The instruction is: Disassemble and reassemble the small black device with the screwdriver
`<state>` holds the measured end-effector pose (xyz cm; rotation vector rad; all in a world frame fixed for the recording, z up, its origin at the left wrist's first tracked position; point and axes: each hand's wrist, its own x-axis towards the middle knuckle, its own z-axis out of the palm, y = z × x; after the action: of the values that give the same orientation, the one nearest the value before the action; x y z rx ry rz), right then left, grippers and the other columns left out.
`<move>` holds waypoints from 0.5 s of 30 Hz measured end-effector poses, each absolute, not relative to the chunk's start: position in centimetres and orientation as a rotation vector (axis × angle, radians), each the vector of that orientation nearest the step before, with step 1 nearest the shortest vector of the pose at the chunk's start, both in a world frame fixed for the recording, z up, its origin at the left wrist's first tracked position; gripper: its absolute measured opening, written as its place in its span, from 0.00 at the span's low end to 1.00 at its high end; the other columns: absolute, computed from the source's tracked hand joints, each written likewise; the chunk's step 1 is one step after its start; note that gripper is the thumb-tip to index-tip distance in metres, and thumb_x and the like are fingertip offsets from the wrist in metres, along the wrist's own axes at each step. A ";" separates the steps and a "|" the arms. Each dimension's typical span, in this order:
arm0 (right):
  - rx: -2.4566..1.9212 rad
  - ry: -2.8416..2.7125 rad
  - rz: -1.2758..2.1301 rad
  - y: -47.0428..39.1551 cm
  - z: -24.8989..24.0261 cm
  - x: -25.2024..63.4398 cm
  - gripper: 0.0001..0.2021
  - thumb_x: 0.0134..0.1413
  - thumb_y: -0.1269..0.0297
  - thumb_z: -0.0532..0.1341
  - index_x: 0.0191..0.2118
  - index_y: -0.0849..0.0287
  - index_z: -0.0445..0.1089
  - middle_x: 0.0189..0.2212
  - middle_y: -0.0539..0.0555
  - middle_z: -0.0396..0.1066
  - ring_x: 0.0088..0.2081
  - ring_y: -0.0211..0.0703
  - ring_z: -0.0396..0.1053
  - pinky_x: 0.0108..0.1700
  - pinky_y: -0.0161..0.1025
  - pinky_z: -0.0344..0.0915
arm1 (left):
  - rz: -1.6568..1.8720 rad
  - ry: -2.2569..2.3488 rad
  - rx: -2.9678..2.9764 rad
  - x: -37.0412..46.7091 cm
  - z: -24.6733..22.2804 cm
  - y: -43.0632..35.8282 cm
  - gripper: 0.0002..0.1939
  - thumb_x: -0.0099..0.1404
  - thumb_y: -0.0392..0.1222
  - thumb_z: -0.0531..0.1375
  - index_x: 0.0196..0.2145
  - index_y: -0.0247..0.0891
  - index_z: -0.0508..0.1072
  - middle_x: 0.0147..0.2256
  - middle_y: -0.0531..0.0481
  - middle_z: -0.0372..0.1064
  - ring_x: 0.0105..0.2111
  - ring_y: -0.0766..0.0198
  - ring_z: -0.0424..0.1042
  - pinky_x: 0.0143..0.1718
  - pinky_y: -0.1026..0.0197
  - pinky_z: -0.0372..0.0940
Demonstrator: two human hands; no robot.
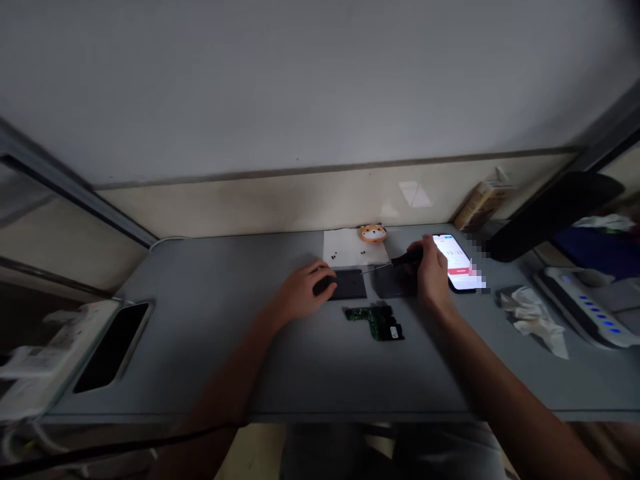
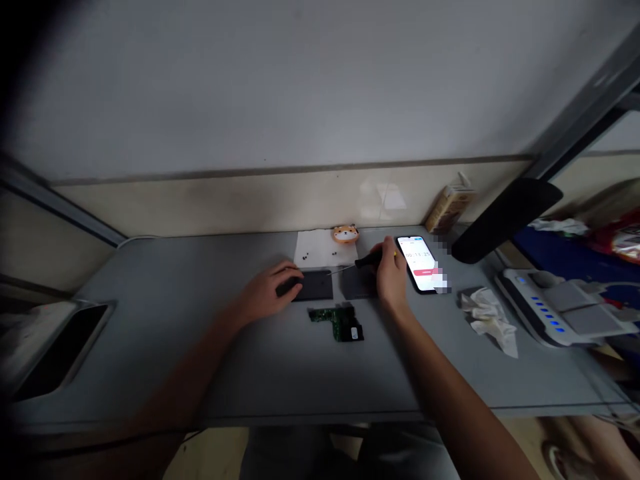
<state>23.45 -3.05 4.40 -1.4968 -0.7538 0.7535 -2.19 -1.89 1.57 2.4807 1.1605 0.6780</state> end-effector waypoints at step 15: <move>-1.479 -0.740 0.750 -3.2 4.6 23.1 0.30 0.49 0.28 0.55 0.25 0.54 0.68 0.22 0.48 0.65 0.25 0.40 0.64 0.27 0.38 0.61 | 0.697 1.372 2.316 -1.9 0.7 -1.1 0.15 0.75 0.45 0.50 0.53 0.42 0.71 0.46 0.45 0.75 0.46 0.55 0.75 0.50 0.54 0.70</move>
<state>23.11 -3.20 4.62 -1.4792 -0.7397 0.7504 -1.86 -1.09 0.72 2.3165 1.3725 0.6972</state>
